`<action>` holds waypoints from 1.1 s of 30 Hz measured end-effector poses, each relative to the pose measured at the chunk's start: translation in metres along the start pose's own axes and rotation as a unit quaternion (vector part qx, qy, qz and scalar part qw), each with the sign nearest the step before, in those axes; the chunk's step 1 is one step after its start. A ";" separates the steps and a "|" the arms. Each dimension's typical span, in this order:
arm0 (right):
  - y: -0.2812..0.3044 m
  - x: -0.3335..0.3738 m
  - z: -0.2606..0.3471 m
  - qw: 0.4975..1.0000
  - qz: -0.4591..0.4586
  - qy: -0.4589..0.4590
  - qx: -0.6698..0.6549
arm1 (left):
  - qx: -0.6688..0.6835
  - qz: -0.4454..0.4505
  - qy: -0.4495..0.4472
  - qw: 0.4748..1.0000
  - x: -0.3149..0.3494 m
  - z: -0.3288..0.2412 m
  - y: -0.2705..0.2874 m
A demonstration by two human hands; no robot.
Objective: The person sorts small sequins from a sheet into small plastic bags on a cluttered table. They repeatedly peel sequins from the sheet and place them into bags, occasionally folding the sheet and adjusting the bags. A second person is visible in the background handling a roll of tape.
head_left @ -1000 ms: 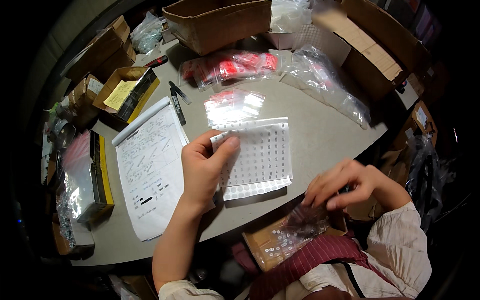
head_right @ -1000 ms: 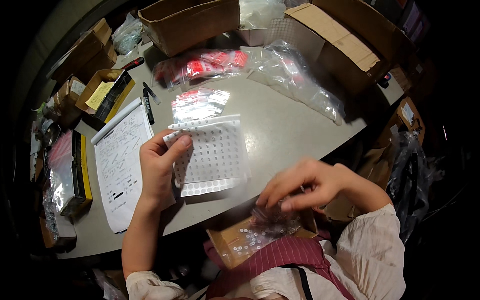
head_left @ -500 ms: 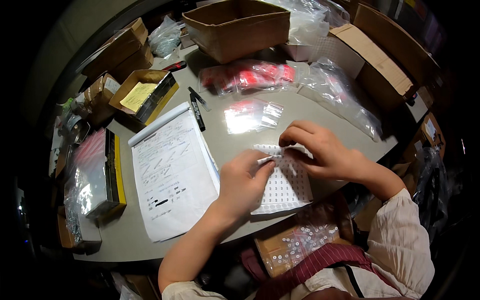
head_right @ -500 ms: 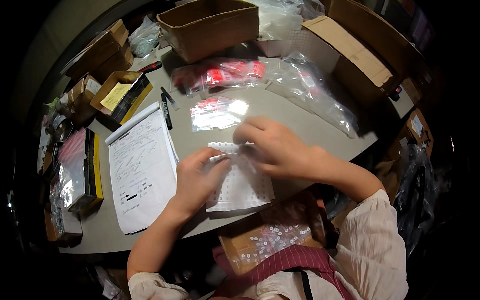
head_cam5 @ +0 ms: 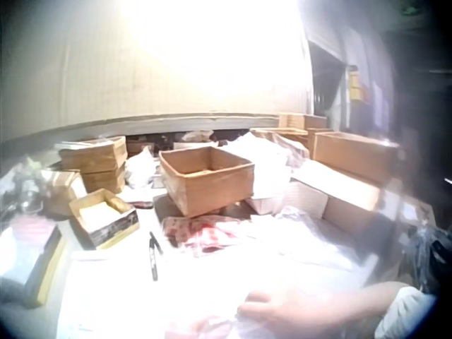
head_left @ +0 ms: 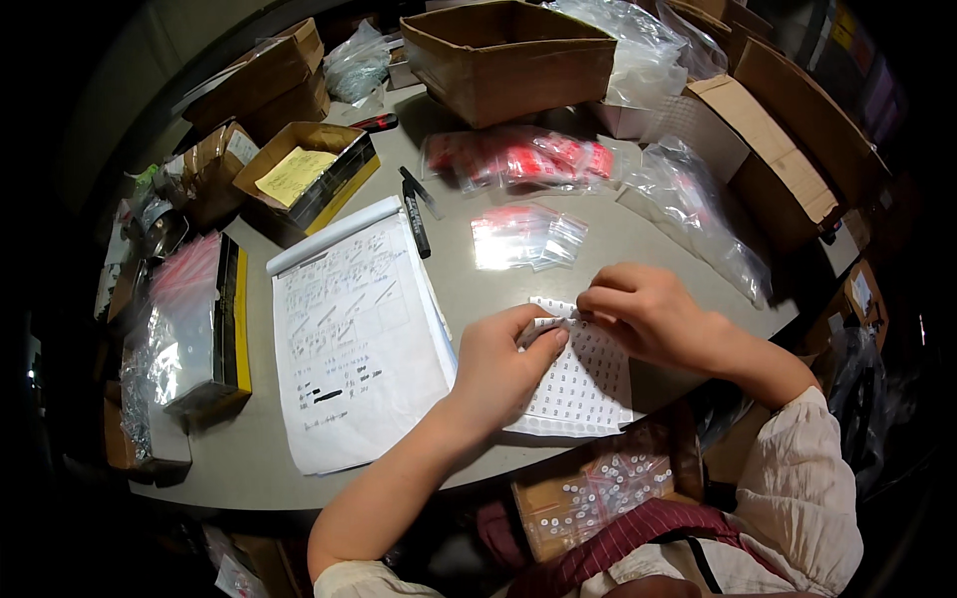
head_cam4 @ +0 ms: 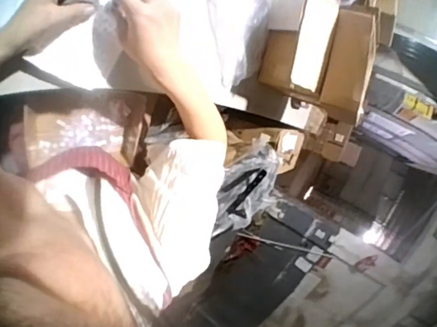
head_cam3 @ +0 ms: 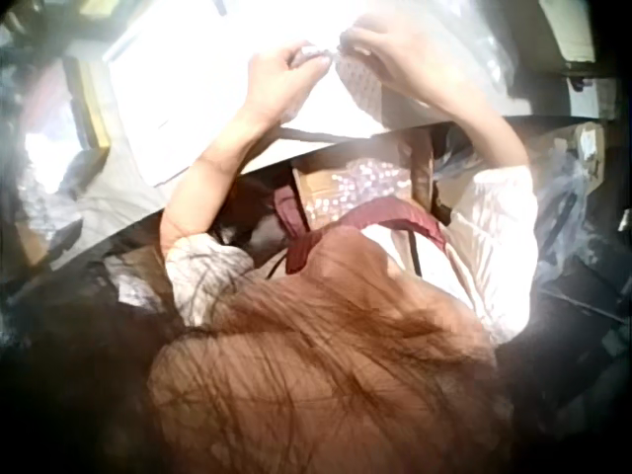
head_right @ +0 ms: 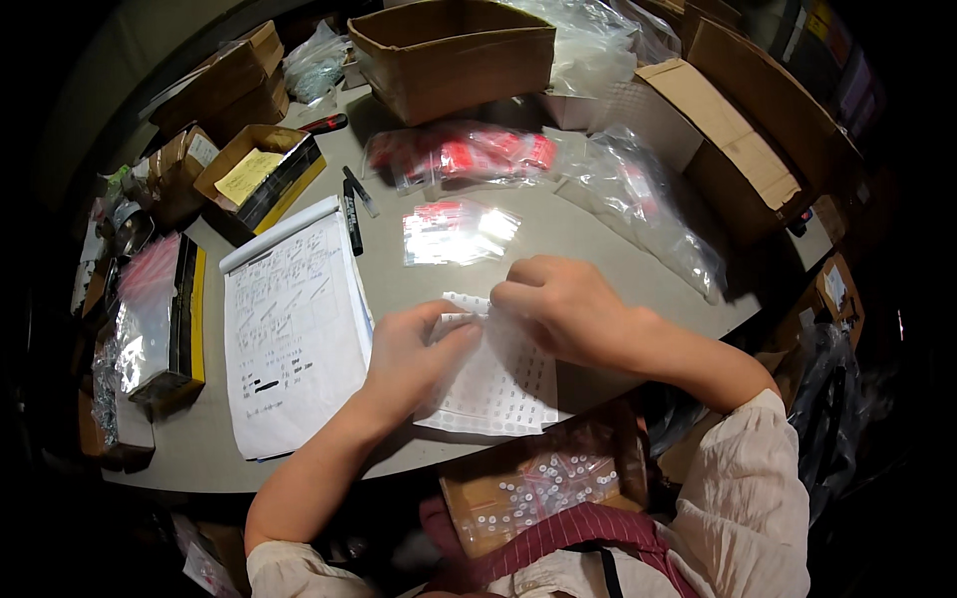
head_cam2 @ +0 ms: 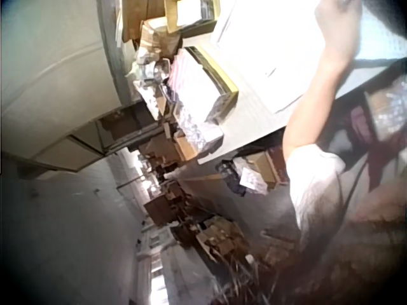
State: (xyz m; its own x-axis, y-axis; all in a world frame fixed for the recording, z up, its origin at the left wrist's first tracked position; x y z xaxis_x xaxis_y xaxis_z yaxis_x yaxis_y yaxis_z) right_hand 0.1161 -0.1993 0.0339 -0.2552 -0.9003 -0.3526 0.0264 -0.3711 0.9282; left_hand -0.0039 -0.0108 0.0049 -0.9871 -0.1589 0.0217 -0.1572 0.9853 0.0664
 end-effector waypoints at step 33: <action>0.022 -0.032 -0.085 0.965 0.179 -0.137 -0.137 | 0.008 0.032 -0.019 0.999 -0.001 0.013 -0.003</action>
State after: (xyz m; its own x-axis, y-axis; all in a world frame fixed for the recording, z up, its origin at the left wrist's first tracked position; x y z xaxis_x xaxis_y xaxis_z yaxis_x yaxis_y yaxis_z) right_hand 0.2069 -0.1976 0.0553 -0.4269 -0.9020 0.0644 0.4054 -0.1272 0.9053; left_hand -0.0024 -0.0124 -0.0087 -0.9955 -0.0939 -0.0118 -0.0944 0.9942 0.0508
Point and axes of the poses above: each hand's wrist, its own x-axis away from the middle knuckle, its own y-axis out of the back of the hand, z = x × y, the point moved 1 cm from there along -x, towards the middle knuckle, and after that the axes turned 10 degrees about x, right-handed, at the moved point
